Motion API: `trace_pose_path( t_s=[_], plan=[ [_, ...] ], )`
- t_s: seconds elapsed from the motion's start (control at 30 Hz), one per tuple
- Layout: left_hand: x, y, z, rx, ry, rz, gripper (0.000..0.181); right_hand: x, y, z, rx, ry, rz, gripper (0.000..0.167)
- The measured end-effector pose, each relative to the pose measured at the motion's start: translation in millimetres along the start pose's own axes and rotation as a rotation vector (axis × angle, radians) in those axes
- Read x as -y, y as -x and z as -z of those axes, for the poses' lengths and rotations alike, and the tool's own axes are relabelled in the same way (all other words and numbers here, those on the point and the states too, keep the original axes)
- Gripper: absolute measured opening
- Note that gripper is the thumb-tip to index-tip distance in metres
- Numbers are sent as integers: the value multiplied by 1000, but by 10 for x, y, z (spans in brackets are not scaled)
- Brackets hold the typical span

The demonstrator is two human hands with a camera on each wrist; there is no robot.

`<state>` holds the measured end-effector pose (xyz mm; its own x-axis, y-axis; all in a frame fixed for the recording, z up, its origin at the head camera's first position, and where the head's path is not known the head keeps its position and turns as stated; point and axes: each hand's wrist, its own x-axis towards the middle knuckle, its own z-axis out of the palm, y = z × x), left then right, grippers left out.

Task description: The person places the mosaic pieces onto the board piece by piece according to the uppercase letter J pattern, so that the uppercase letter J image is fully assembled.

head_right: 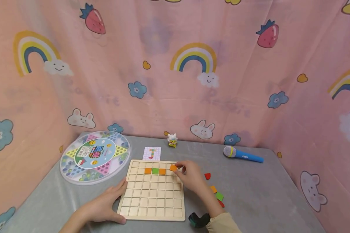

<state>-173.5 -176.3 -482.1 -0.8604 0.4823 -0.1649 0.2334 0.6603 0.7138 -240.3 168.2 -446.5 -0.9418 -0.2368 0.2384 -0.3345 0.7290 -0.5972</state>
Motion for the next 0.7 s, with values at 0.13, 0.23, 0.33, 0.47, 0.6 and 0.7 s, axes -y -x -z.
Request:
trace_pose_path(
  t_s=[0.13, 0.23, 0.33, 0.47, 0.6, 0.7],
  plan=[
    [25, -1, -12, -10, -1, -14, 136, 106, -48, -91, 7, -22, 54, 19],
    [44, -2, -16, -14, 5, -14, 137, 177, -80, -142, 23, -47, 95, 18],
    [53, -5, -17, -12, 9, -15, 138, 226, -111, -200, 39, -71, 118, 18],
    [20, 2, -2, -2, 9, -3, 137, 260, -145, -288, 56, -85, 116, 18],
    [-26, 16, 18, 7, 11, 9, 134, 299, -161, -353, 77, -101, 112, 17],
    [-20, 17, 17, 9, 6, 9, 134, 333, -160, -397, 109, -116, 117, 18]
  ],
)
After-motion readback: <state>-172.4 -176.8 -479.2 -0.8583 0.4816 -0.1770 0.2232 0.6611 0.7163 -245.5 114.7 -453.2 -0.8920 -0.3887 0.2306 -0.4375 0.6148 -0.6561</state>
